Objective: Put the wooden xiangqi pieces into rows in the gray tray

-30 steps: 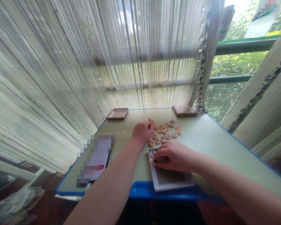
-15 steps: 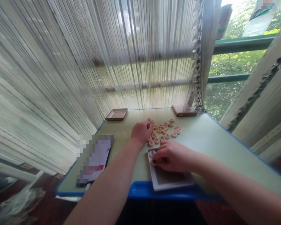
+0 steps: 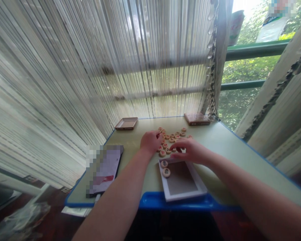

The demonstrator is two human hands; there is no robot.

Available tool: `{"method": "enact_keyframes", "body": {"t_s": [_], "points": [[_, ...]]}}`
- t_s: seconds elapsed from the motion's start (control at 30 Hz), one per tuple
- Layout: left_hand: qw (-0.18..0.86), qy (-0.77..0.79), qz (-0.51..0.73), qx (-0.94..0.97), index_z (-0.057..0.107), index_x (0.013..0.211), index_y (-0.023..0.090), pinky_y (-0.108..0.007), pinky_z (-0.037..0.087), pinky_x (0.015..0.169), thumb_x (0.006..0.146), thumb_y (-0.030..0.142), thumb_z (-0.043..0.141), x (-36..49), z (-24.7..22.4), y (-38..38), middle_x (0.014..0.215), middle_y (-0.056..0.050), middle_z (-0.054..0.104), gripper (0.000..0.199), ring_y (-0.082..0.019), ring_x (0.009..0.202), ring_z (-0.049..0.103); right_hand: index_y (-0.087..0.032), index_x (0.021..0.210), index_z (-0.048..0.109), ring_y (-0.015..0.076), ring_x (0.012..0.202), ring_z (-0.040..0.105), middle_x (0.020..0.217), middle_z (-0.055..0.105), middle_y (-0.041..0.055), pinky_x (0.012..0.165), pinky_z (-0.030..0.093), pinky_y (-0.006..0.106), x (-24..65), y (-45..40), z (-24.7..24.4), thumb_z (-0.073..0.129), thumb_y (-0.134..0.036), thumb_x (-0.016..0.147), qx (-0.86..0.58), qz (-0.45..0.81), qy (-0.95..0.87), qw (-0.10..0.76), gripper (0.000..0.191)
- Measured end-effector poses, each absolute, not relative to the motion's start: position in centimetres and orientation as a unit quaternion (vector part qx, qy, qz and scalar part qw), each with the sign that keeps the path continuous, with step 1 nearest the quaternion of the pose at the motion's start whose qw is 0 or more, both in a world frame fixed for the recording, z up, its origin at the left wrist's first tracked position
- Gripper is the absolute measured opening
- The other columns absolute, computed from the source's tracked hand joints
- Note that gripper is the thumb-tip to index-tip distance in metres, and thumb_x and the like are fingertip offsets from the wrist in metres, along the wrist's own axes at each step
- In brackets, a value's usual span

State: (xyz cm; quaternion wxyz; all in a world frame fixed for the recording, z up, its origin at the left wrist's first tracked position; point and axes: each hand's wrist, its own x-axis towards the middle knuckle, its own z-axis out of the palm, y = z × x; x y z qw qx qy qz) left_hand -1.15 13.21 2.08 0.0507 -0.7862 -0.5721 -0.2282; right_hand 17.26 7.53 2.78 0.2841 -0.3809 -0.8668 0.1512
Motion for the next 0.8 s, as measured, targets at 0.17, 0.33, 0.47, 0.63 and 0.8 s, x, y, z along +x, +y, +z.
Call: {"method": "enact_keyframes", "body": {"t_s": [0.17, 0.33, 0.47, 0.63, 0.8], "points": [[0.044, -0.564, -0.24, -0.789, 0.07, 0.085, 0.019, -0.024, 0.04, 0.067, 0.084, 0.034, 0.041, -1.2, 1.9, 13.3, 0.082, -0.007, 0.07, 0.032, -0.016, 0.074, 0.06, -0.017, 0.086, 0.069, 0.0118, 0.061, 0.051, 0.066, 0.06, 0.0014, 0.06, 0.037, 0.024, 18.3, 9.3, 2.1, 0.059, -0.042, 0.075, -0.437, 0.141, -0.833, 0.308, 0.029], [0.033, -0.571, -0.243, -0.783, 0.07, 0.085, 0.018, -0.025, 0.042, 0.07, 0.083, 0.032, 0.042, -1.1, 2.0, 13.2, 0.083, -0.007, 0.07, 0.032, -0.016, 0.075, 0.06, -0.017, 0.087, 0.07, 0.0143, 0.069, 0.053, 0.075, 0.062, 0.0042, 0.066, 0.04, 0.026, 18.5, 10.0, 1.5, 0.056, -0.032, 0.076, -0.463, 0.11, -0.822, 0.312, 0.023], [0.003, -0.562, -0.29, -0.775, 0.071, 0.083, 0.02, -0.025, 0.042, 0.08, 0.078, 0.027, 0.048, -0.8, 2.0, 13.5, 0.085, -0.006, 0.07, 0.025, -0.016, 0.082, 0.06, -0.019, 0.091, 0.07, 0.0189, 0.08, 0.054, 0.083, 0.062, 0.0062, 0.074, 0.042, 0.031, 18.4, 10.3, 1.1, 0.06, -0.035, 0.073, -0.467, 0.112, -0.826, 0.297, 0.026], [-0.093, -0.583, -0.381, -0.712, 0.072, 0.08, 0.021, -0.022, 0.045, 0.08, 0.074, 0.021, 0.05, -0.7, 2.2, 14.4, 0.086, -0.002, 0.069, 0.023, -0.013, 0.082, 0.06, -0.02, 0.089, 0.071, 0.0206, 0.084, 0.054, 0.084, 0.062, 0.0062, 0.077, 0.042, 0.033, 18.3, 10.3, 1.1, 0.064, -0.036, 0.07, -0.471, 0.115, -0.828, 0.282, 0.026], [-0.074, -0.627, -0.321, -0.706, 0.071, 0.087, 0.021, -0.028, 0.044, 0.086, 0.071, 0.024, 0.052, -1.2, 2.2, 14.3, 0.093, -0.006, 0.067, 0.025, -0.018, 0.09, 0.059, -0.019, 0.091, 0.07, 0.0196, 0.083, 0.054, 0.086, 0.062, 0.0062, 0.078, 0.043, 0.032, 18.4, 10.5, 1.1, 0.062, -0.033, 0.072, -0.474, 0.134, -0.82, 0.291, 0.026]]}}
